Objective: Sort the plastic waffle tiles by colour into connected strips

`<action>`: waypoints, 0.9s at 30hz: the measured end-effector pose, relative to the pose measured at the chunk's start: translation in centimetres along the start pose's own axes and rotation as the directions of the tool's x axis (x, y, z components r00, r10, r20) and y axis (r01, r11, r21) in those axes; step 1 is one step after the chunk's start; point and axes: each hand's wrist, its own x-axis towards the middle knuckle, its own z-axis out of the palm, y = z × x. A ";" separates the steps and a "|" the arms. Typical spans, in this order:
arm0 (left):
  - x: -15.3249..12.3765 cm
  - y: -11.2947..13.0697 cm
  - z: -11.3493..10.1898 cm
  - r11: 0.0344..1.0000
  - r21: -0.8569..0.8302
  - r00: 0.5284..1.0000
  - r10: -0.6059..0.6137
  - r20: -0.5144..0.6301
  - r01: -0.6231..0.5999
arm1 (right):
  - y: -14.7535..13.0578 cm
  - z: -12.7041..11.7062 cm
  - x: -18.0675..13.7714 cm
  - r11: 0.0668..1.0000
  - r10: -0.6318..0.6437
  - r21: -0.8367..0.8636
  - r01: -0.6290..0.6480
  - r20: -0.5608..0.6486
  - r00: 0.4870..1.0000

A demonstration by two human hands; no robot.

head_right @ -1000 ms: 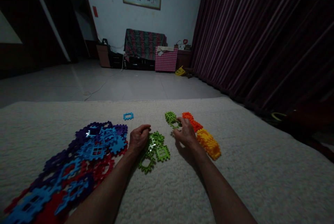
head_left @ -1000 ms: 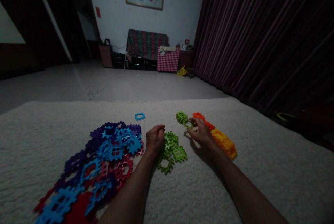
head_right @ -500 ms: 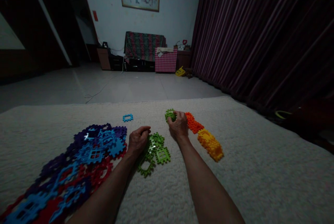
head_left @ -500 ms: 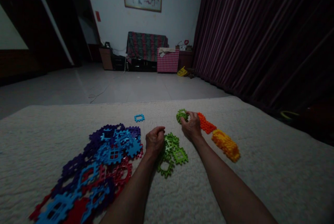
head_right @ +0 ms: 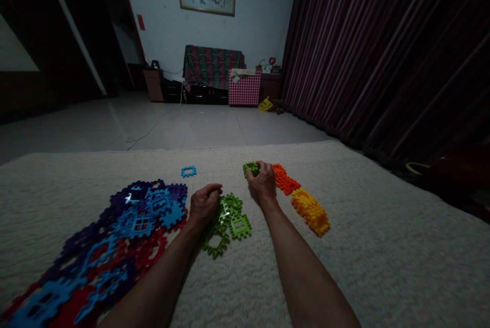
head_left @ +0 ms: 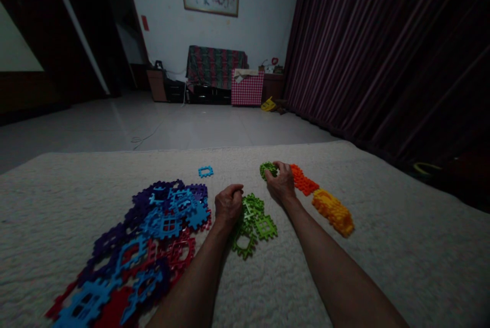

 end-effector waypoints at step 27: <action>1.3 -1.1 0.1 0.831 -0.517 0.943 -0.308 -0.122 0.205 | -4.2 -4.1 -6.5 0.952 -0.263 0.262 0.160 0.425 0.866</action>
